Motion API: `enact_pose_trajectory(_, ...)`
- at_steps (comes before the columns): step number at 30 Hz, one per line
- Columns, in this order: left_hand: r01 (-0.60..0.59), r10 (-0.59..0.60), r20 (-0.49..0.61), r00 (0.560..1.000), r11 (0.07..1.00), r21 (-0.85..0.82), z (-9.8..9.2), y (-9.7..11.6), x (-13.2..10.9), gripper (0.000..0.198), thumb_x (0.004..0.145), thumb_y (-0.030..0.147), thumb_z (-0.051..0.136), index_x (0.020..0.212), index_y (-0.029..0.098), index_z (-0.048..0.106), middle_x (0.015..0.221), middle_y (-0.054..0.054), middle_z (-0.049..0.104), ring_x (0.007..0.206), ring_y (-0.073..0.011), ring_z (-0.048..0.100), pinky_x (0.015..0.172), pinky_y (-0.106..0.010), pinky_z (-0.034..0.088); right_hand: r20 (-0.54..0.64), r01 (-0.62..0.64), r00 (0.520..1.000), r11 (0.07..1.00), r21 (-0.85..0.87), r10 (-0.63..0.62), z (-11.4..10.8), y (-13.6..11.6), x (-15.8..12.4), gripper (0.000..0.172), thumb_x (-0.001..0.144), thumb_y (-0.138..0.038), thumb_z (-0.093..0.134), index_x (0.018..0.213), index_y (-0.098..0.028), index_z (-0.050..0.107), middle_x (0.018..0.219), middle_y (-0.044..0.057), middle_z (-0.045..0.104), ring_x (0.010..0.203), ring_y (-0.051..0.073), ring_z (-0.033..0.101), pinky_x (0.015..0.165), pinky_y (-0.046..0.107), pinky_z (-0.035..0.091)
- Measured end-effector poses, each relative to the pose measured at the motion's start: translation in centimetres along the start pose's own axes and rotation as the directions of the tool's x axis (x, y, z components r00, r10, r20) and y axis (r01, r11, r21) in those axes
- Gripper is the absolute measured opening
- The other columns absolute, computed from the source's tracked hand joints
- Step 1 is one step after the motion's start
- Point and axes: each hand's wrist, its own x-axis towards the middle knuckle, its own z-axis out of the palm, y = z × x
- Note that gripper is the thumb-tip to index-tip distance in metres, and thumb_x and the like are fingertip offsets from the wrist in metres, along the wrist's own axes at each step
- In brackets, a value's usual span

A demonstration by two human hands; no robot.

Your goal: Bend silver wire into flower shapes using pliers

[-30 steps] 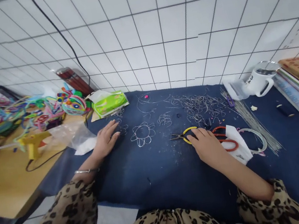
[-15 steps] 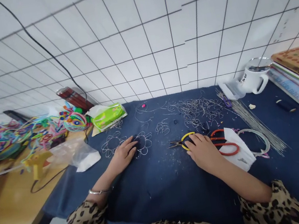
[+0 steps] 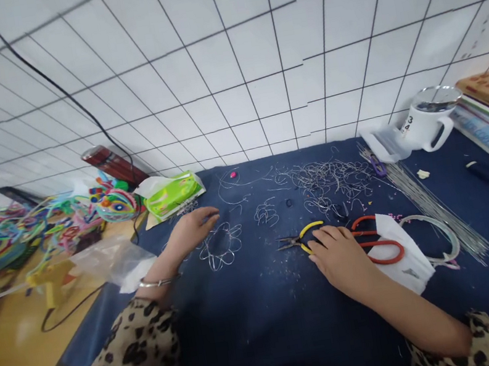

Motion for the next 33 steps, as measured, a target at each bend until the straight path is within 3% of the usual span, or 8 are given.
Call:
enact_pose_trajectory(4, 0.007, -0.008, 0.024, 1.000, 1.000, 0.029, 1.3, 1.8, 4.0, 0.027, 0.086, 0.034, 0.046, 0.106, 0.025, 0.061, 0.105, -0.004, 0.066, 0.095, -0.0209, 0.061, 0.081, -0.030, 0.046, -0.012, -0.004, 1.000, 0.999, 0.038, 0.004, -0.2, -0.2, 0.0, 0.024, 0.088, -0.028, 0.046, 0.104, -0.022, 0.063, 0.111, 0.007, 0.060, 0.106, 0.025, 0.046, 0.089, 0.041, 0.032)
enact_pose_trajectory(7, 0.012, -0.015, 0.068, 0.998, 0.999, 0.045, 2.6, 2.6, 5.2, 0.023, 0.082, 0.031, 0.052, 0.101, 0.025, 0.063, 0.099, -0.004, 0.066, 0.092, -0.0201, 0.061, 0.079, -0.028, 0.046, -0.001, 0.002, 1.000, 0.999, 0.052, -0.002, -0.4, -0.3, 0.0, 0.021, 0.087, -0.025, 0.047, 0.101, -0.022, 0.063, 0.106, 0.007, 0.061, 0.102, 0.024, 0.047, 0.088, 0.040, 0.032)
enact_pose_trajectory(15, 0.047, -0.051, 0.093, 0.994, 0.998, 0.046, 4.2, 2.8, 5.0, 0.023, 0.084, 0.020, 0.045, 0.102, 0.021, 0.060, 0.100, -0.006, 0.062, 0.092, -0.0181, 0.060, 0.082, -0.027, 0.046, 0.029, -0.020, 0.999, 0.999, 0.046, 0.018, -0.4, -0.1, 0.1, 0.028, 0.088, -0.025, 0.046, 0.112, -0.020, 0.059, 0.102, 0.008, 0.061, 0.095, 0.023, 0.048, 0.084, 0.038, 0.032)
enact_pose_trajectory(21, 0.063, -0.065, 0.059, 0.996, 0.997, 0.047, 5.1, 2.8, 4.9, 0.026, 0.084, 0.018, 0.041, 0.106, 0.020, 0.055, 0.101, -0.009, 0.061, 0.093, -0.0199, 0.060, 0.081, -0.030, 0.046, 0.086, 0.000, 0.996, 1.000, 0.016, -0.001, -0.8, 0.5, 0.2, 0.025, 0.088, -0.021, 0.044, 0.104, -0.020, 0.062, 0.095, 0.007, 0.061, 0.092, 0.022, 0.047, 0.084, 0.037, 0.031)
enact_pose_trajectory(27, 0.079, -0.082, 0.050, 0.995, 0.995, 0.056, 5.0, 2.9, 4.4, 0.027, 0.086, 0.021, 0.041, 0.108, 0.021, 0.055, 0.105, -0.008, 0.059, 0.096, -0.0201, 0.059, 0.082, -0.030, 0.046, 0.142, -0.014, 0.989, 0.996, -0.085, 0.026, -1.3, 2.6, 0.0, 0.031, 0.086, -0.013, 0.042, 0.109, -0.020, 0.060, 0.094, 0.008, 0.061, 0.090, 0.021, 0.048, 0.081, 0.035, 0.030)
enact_pose_trajectory(33, 0.072, -0.076, 0.096, 0.993, 0.997, 0.036, 4.9, 2.9, 4.3, 0.027, 0.085, 0.023, 0.040, 0.107, 0.019, 0.056, 0.106, -0.009, 0.060, 0.097, -0.0226, 0.059, 0.082, -0.033, 0.046, 0.163, -0.095, 0.979, 0.979, -0.180, 0.125, -2.0, 2.9, -0.2, 0.027, 0.087, -0.014, 0.042, 0.106, -0.020, 0.060, 0.087, 0.008, 0.060, 0.086, 0.022, 0.047, 0.077, 0.034, 0.029)
